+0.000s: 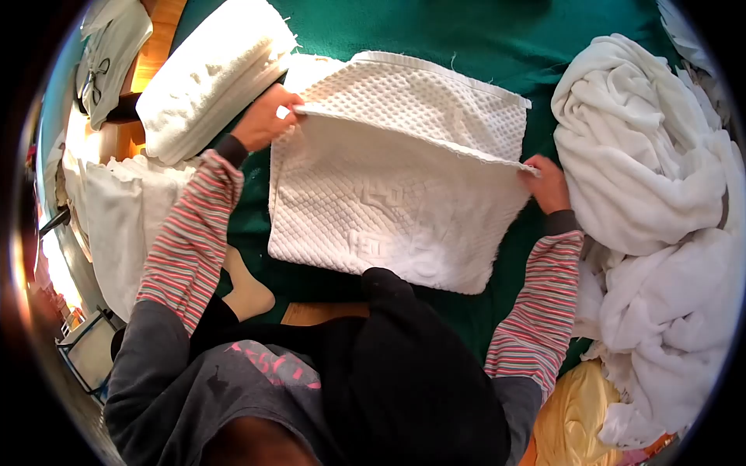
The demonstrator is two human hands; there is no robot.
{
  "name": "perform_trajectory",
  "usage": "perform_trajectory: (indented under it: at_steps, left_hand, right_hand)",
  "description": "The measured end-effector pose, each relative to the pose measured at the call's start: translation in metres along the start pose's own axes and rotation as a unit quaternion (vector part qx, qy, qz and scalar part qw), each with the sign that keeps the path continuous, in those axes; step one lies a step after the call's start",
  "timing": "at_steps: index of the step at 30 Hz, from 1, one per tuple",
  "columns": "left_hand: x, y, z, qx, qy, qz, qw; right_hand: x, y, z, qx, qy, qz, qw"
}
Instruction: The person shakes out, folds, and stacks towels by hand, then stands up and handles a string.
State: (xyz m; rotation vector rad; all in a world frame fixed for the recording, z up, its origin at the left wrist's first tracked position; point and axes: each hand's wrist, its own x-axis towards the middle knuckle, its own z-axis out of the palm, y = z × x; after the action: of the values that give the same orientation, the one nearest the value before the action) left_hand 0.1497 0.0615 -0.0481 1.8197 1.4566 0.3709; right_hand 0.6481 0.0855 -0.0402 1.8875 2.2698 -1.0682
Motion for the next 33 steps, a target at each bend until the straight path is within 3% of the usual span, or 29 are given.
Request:
perform_trajectory:
  at_steps: [1, 3, 5, 7, 9, 11, 12, 14, 15, 16, 19, 20, 22, 25, 26, 27, 29, 31, 33]
  left_hand:
    - [0.0, -0.011, -0.007, -0.04, 0.053, 0.041, 0.997]
    - [0.011, 0.002, -0.029, 0.008, 0.07, 0.012, 0.997]
    - [0.029, 0.009, -0.041, 0.119, 0.138, -0.1, 0.978]
    - [0.047, -0.01, -0.032, 0.214, 0.209, -0.029, 0.954]
    - [0.041, 0.014, -0.016, 0.294, 0.185, -0.098, 0.933]
    - [0.01, 0.036, -0.007, 0.307, 0.246, 0.087, 0.915]
    - [-0.016, 0.045, -0.004, 0.271, 0.171, 0.097, 0.942]
    - [-0.073, 0.051, 0.004, 0.122, 0.0, 0.141, 0.983]
    - [-0.099, 0.049, 0.013, 0.118, -0.04, 0.189, 0.974]
    - [-0.125, 0.048, 0.019, 0.12, -0.128, 0.172, 0.97]
    - [-0.164, 0.042, 0.041, 0.212, -0.122, 0.189, 0.951]
    - [-0.165, 0.04, 0.046, 0.215, -0.119, 0.19, 0.951]
    - [-0.162, 0.041, 0.059, 0.262, -0.101, 0.126, 0.951]
    - [-0.154, 0.035, 0.061, 0.214, -0.087, 0.108, 0.967]
    - [-0.151, 0.029, 0.057, 0.128, -0.064, 0.091, 0.986]
    - [-0.147, 0.021, 0.047, 0.133, -0.057, 0.091, 0.985]
    - [-0.139, 0.027, 0.013, 0.025, -0.166, 0.004, 0.986]
    - [-0.128, 0.05, -0.029, 0.021, -0.188, 0.034, 0.981]
    - [-0.111, 0.096, -0.081, -0.021, -0.303, 0.005, 0.953]
  right_hand:
    - [-0.002, -0.001, -0.008, 0.098, 0.037, 0.006, 0.994]
    - [0.008, -0.028, -0.025, 0.095, 0.083, 0.017, 0.992]
    - [0.034, -0.038, -0.03, 0.059, 0.098, -0.012, 0.993]
    - [0.064, -0.025, -0.013, -0.017, 0.157, -0.015, 0.987]
    - [0.067, -0.019, 0.003, -0.032, 0.166, 0.02, 0.985]
    - [0.048, -0.043, 0.008, -0.157, 0.325, -0.139, 0.922]
    - [0.022, -0.067, 0.007, -0.076, 0.263, -0.101, 0.956]
    - [-0.035, -0.094, 0.017, -0.014, 0.244, -0.155, 0.957]
    - [-0.066, -0.099, 0.022, 0.006, 0.182, -0.162, 0.97]
    - [-0.095, -0.091, 0.035, 0.012, 0.131, -0.191, 0.973]
    - [-0.154, -0.091, 0.08, -0.015, 0.092, -0.219, 0.971]
    - [-0.166, -0.09, 0.094, -0.084, 0.107, -0.193, 0.972]
    - [-0.174, -0.079, 0.116, -0.159, 0.121, -0.169, 0.965]
    - [-0.173, -0.062, 0.125, -0.2, 0.169, -0.12, 0.958]
    - [-0.171, -0.057, 0.119, -0.123, 0.144, -0.035, 0.981]
    - [-0.166, -0.051, 0.109, -0.046, 0.118, 0.049, 0.991]
    - [-0.16, -0.056, 0.066, 0.175, 0.054, 0.072, 0.98]
    - [-0.162, -0.068, 0.021, 0.215, -0.021, 0.096, 0.972]
    - [-0.169, -0.087, -0.024, 0.205, 0.004, 0.091, 0.975]
